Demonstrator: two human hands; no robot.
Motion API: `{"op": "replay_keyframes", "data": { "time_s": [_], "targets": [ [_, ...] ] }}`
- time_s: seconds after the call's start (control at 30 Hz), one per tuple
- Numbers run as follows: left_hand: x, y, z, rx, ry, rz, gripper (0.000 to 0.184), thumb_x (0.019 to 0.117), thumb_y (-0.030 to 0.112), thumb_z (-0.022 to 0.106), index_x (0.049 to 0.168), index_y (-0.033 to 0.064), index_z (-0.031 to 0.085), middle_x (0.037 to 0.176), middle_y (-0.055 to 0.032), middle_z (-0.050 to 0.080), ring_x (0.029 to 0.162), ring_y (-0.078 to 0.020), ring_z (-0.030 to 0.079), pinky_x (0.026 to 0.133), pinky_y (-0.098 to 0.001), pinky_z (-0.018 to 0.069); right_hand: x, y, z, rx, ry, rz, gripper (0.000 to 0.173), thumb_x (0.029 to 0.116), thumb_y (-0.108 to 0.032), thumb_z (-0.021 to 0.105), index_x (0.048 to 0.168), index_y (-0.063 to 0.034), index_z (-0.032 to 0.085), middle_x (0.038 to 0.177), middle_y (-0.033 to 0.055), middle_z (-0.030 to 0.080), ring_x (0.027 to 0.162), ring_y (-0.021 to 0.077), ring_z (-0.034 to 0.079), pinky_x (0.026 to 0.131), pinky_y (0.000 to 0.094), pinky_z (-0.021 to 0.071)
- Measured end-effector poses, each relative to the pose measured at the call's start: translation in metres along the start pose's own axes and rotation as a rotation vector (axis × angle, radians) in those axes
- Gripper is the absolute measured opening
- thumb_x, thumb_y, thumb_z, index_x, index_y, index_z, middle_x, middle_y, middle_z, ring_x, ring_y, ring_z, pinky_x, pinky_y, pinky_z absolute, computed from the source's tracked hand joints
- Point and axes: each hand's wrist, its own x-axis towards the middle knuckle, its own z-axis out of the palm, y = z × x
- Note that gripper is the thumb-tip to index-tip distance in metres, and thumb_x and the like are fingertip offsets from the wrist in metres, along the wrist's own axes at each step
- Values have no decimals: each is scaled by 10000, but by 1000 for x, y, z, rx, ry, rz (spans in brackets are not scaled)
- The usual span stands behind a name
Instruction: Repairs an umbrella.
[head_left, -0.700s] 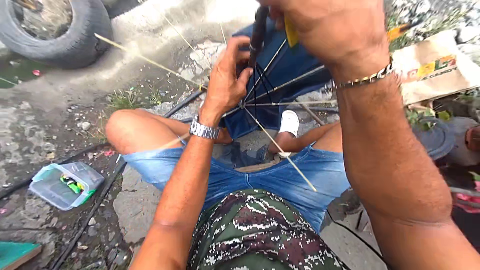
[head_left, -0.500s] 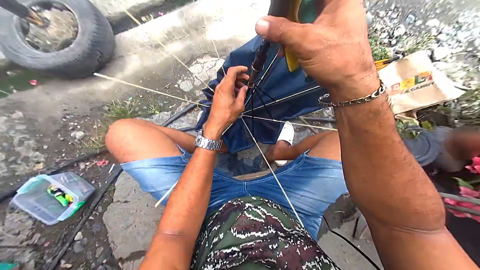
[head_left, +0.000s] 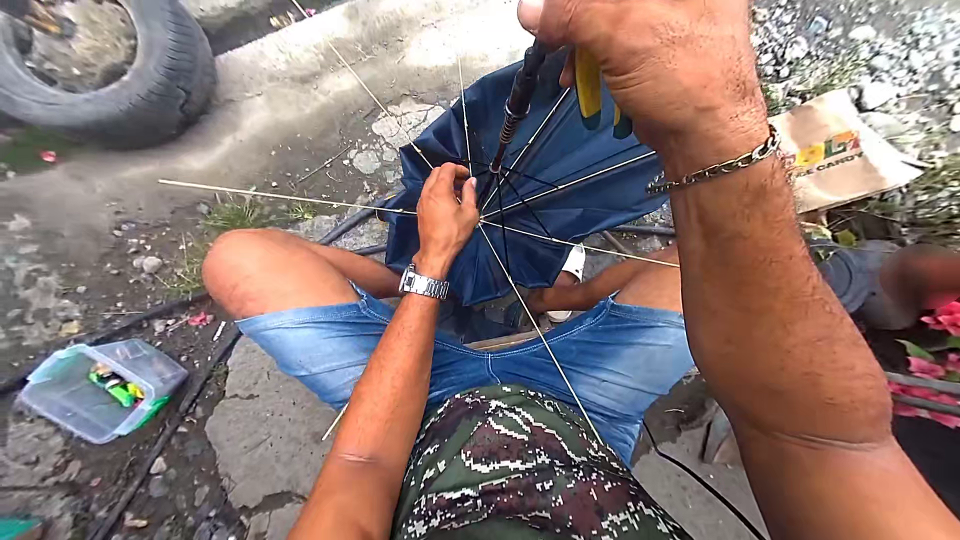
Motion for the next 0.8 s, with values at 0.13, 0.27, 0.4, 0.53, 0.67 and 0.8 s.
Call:
{"op": "replay_keyframes", "data": {
  "time_s": [0.13, 0.27, 0.4, 0.53, 0.67, 0.8],
  "targets": [
    [12, 2, 21, -43, 112, -9, 400, 973, 382, 673, 1200, 54, 654, 1019, -98, 704, 906, -198, 693, 819, -388, 589, 0, -2, 7, 65, 18, 11, 130, 853, -81, 809, 772, -58, 709, 667, 16, 671, 588, 102, 645, 556, 239, 568],
    [13, 14, 32, -23, 126, -64, 527, 924, 447, 731, 1251, 47, 623, 1037, -104, 708, 955, -235, 688, 865, -440, 574, -2, -5, 7, 58, 5, 26, 109, 875, -116, 796, 909, -48, 717, 792, 28, 710, 647, 115, 679, 601, 258, 607],
    [10, 23, 37, 21, 104, -222, 519, 908, 504, 722, 1114, 35, 636, 1017, -123, 684, 987, -283, 665, 879, -484, 548, -7, -3, 6, 126, 15, 85, 165, 904, -137, 777, 990, -26, 690, 819, 54, 714, 638, 139, 687, 600, 270, 618],
    [13, 25, 40, -13, -32, -361, 487, 960, 524, 644, 1144, 78, 699, 1076, -125, 718, 1078, -316, 661, 942, -538, 523, -8, 4, 5, 223, 111, 62, 230, 919, -112, 762, 1056, 12, 624, 836, 100, 708, 626, 189, 698, 592, 313, 640],
    [18, 44, 38, -412, 9, -434, 309, 1006, 360, 647, 1119, 85, 732, 922, -82, 734, 813, -207, 692, 755, -441, 567, -10, -1, -4, 255, 214, -28, 281, 943, -102, 731, 1138, 22, 570, 892, 112, 690, 644, 205, 695, 601, 334, 647],
    [18, 85, 18, -753, 61, -288, 341, 1050, 343, 585, 1267, 96, 676, 1153, -121, 714, 1008, -242, 685, 878, -447, 564, -10, -37, -30, 272, 280, -177, 198, 978, -86, 680, 1111, 9, 569, 892, 103, 683, 662, 202, 675, 657, 373, 647]
  ]
}}
